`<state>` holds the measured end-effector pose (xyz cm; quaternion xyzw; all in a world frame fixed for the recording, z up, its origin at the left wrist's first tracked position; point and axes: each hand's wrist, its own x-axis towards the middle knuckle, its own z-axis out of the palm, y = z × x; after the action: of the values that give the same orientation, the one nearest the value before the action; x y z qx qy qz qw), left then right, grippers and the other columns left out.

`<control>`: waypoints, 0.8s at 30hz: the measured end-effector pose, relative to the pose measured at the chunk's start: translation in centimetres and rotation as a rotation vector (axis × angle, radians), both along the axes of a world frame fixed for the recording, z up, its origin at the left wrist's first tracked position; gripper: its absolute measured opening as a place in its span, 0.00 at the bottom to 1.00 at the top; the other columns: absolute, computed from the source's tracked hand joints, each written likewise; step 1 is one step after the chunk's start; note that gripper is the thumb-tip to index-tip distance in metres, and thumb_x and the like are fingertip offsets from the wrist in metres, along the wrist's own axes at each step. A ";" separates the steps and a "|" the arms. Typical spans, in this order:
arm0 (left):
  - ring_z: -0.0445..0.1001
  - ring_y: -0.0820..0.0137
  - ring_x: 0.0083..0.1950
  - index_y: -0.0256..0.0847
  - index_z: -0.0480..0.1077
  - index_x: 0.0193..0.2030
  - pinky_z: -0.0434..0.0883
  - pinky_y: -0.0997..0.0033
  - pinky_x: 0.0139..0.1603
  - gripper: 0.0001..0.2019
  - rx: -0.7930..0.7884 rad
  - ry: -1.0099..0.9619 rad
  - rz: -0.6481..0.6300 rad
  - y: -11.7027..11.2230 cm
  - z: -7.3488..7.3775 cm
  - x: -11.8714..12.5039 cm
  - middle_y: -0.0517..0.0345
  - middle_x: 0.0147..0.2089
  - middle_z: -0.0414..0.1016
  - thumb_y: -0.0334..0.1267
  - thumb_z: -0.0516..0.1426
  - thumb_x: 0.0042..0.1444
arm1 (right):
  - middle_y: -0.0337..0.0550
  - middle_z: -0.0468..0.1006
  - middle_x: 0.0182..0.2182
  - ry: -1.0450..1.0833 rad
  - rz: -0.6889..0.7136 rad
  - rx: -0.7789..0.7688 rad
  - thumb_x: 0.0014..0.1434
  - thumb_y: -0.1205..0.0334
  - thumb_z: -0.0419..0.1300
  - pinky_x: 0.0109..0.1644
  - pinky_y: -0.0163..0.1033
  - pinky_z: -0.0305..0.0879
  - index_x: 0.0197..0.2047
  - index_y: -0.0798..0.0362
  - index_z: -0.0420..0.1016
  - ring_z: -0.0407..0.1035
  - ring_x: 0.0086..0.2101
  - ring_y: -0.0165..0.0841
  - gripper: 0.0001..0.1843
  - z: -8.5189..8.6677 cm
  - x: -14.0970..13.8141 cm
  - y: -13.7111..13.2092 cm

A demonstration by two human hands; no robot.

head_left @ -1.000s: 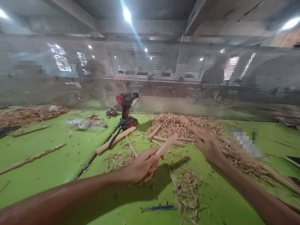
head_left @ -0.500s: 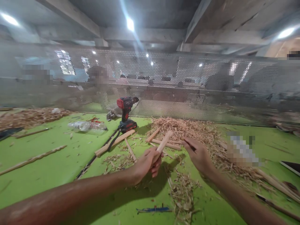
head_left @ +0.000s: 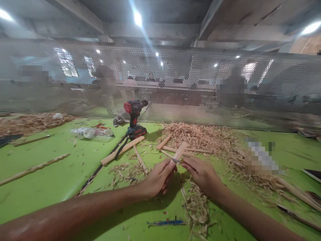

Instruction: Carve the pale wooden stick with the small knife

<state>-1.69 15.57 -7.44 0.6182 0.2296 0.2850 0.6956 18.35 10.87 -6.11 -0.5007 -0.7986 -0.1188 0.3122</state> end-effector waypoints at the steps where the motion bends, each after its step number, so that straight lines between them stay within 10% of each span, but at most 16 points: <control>1: 0.50 0.80 0.15 0.43 0.58 0.34 0.57 0.81 0.14 0.19 0.008 0.009 0.003 0.0 -0.1 0.0 0.73 0.19 0.53 0.56 0.49 0.66 | 0.43 0.84 0.43 -0.016 -0.009 0.005 0.70 0.58 0.51 0.46 0.44 0.78 0.50 0.45 0.81 0.79 0.42 0.43 0.17 0.0 0.0 0.0; 24: 0.52 0.80 0.14 0.44 0.57 0.34 0.57 0.81 0.13 0.20 0.060 0.065 -0.020 0.6 -1.8 0.3 0.74 0.19 0.53 0.60 0.51 0.63 | 0.45 0.84 0.42 -0.113 -0.123 0.113 0.70 0.57 0.52 0.36 0.39 0.75 0.49 0.49 0.82 0.80 0.37 0.39 0.17 0.1 2.0 0.6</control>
<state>-1.43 16.17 -9.24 0.6499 0.2373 0.2647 0.6718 20.31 11.43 -5.99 -0.5229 -0.7746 -0.2107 0.2867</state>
